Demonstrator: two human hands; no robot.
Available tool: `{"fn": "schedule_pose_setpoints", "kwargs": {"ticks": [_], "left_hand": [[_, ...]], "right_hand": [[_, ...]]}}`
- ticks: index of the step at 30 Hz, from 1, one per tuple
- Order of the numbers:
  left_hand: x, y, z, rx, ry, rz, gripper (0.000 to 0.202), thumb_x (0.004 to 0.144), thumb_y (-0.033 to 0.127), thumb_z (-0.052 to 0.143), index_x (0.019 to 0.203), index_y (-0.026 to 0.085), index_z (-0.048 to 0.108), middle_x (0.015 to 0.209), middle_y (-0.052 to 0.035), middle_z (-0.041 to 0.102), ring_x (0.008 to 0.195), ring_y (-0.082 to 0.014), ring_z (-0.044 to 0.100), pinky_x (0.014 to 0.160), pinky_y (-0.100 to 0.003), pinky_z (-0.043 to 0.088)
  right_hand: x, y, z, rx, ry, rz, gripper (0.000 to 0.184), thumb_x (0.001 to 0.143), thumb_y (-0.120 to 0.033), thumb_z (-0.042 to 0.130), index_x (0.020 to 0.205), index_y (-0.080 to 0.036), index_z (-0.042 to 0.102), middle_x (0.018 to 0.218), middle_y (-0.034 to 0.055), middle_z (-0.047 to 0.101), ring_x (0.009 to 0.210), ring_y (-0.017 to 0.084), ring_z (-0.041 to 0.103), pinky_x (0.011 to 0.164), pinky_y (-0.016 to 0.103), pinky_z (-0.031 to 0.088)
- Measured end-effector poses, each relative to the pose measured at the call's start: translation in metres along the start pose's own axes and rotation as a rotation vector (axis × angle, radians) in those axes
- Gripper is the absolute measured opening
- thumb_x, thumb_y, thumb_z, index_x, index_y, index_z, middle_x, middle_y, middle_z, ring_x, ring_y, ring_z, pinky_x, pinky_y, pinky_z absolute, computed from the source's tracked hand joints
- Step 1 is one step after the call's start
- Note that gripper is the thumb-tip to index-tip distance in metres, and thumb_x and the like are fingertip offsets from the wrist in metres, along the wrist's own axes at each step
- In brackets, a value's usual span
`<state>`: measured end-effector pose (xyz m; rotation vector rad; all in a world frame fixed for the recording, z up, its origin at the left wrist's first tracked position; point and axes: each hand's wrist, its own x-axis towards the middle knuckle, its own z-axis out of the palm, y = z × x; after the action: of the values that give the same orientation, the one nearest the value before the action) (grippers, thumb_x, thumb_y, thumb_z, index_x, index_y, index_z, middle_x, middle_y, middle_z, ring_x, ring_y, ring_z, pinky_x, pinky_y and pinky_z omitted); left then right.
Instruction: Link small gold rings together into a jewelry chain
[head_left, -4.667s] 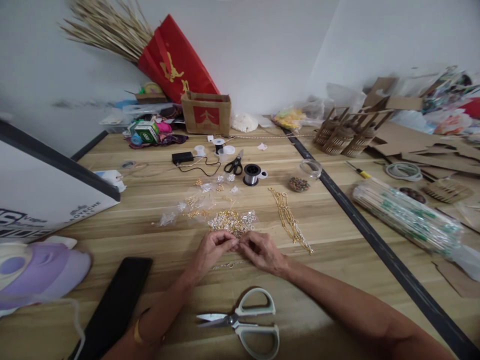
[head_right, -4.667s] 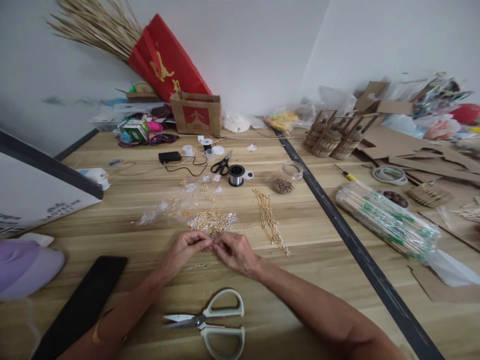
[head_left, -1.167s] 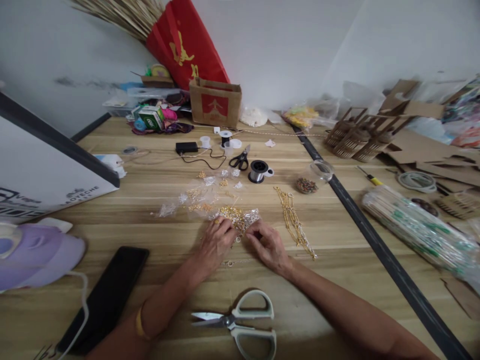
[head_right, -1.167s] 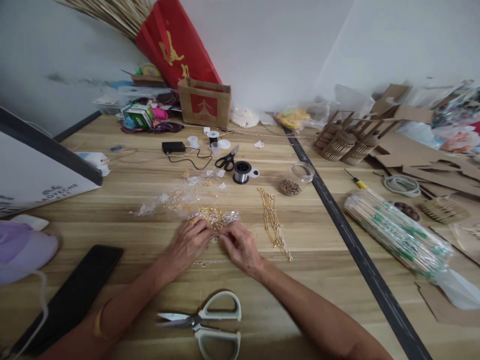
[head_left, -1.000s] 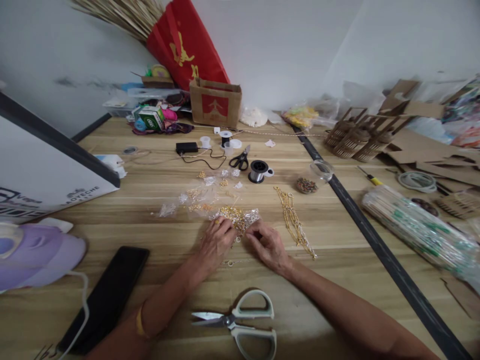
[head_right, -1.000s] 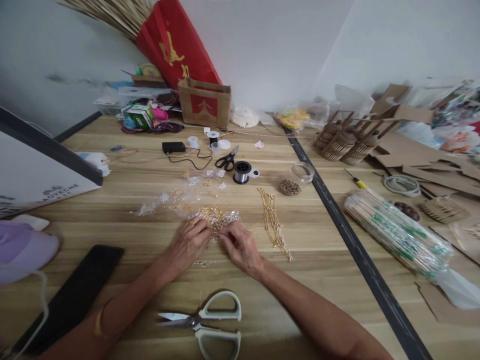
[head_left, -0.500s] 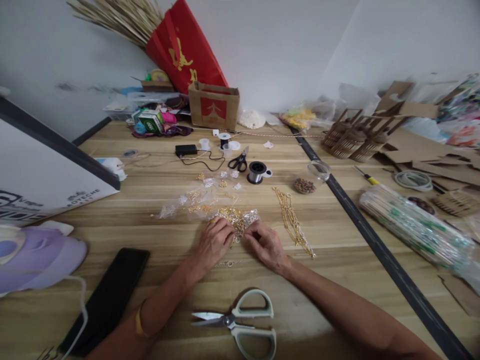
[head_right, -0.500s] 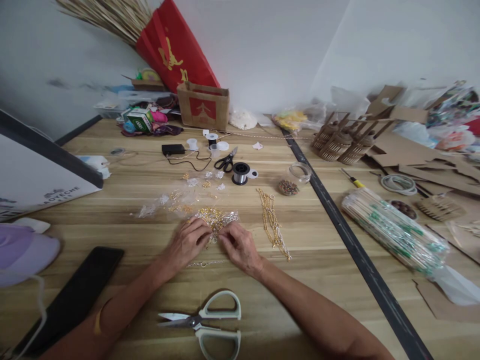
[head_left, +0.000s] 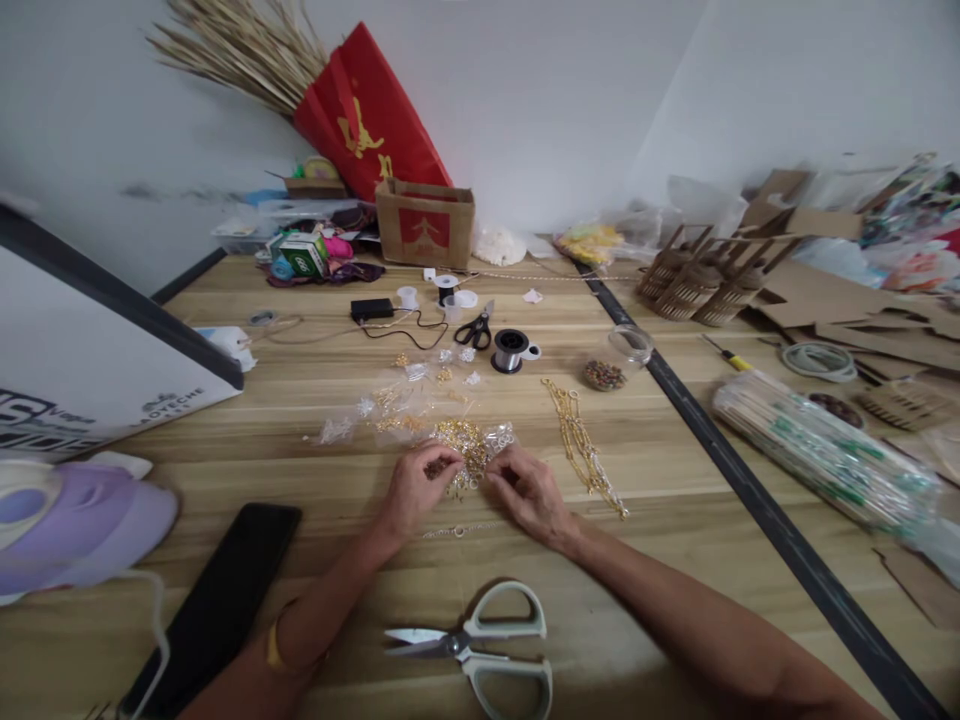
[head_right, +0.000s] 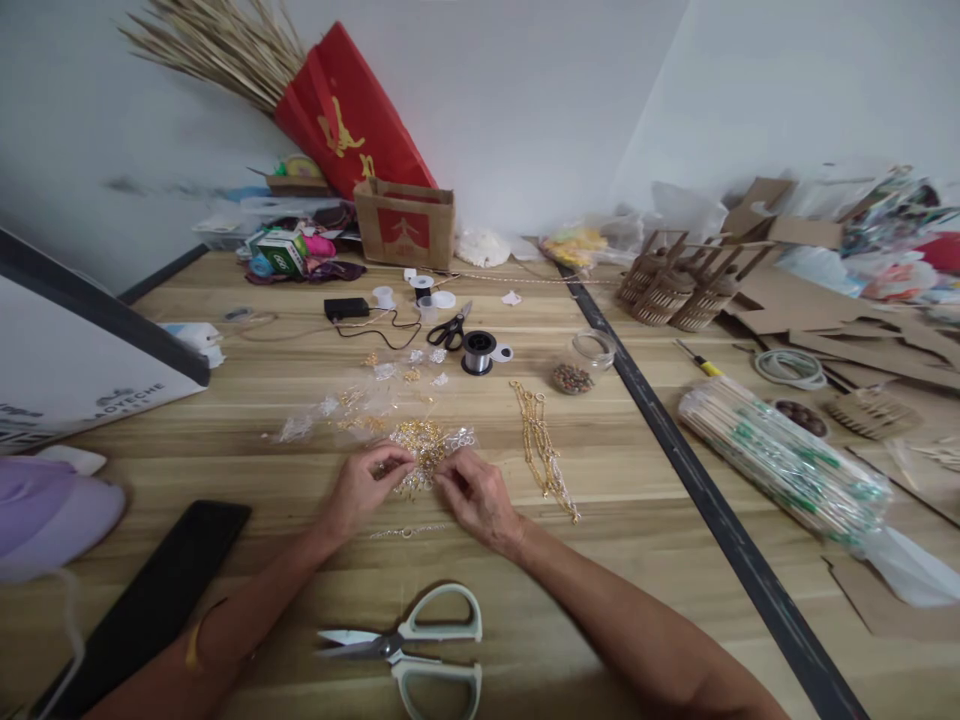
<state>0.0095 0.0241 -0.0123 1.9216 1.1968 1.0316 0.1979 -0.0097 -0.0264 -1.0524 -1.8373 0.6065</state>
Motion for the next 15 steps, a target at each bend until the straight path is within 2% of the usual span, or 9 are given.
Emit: {"fn": "schedule_pose_setpoints", "kwargs": {"ticks": [7, 15], "left_hand": [[-0.0034, 0.0007, 0.0019, -0.186, -0.014, -0.211, 0.014, 0.073, 0.027, 0.063, 0.071, 0.014, 0.068, 0.072, -0.0039, 0.069, 0.067, -0.0149, 0.061, 0.063, -0.023, 0.047], [-0.0043, 0.0038, 0.0063, -0.288, -0.031, -0.335, 0.013, 0.068, 0.027, 0.066, 0.067, 0.014, 0.067, 0.065, -0.0012, 0.066, 0.061, -0.0126, 0.056, 0.059, -0.022, 0.044]], "right_hand": [[0.0001, -0.0023, -0.0009, 0.003, -0.013, 0.018, 0.009, 0.087, -0.021, 0.051, 0.080, -0.018, 0.055, 0.070, 0.0018, 0.056, 0.062, 0.013, 0.051, 0.058, 0.023, 0.041], [0.0011, -0.0056, -0.0015, 0.002, -0.037, 0.012, 0.010, 0.088, -0.021, 0.049, 0.080, -0.017, 0.055, 0.068, 0.0015, 0.056, 0.060, 0.012, 0.049, 0.055, 0.022, 0.040]]}}
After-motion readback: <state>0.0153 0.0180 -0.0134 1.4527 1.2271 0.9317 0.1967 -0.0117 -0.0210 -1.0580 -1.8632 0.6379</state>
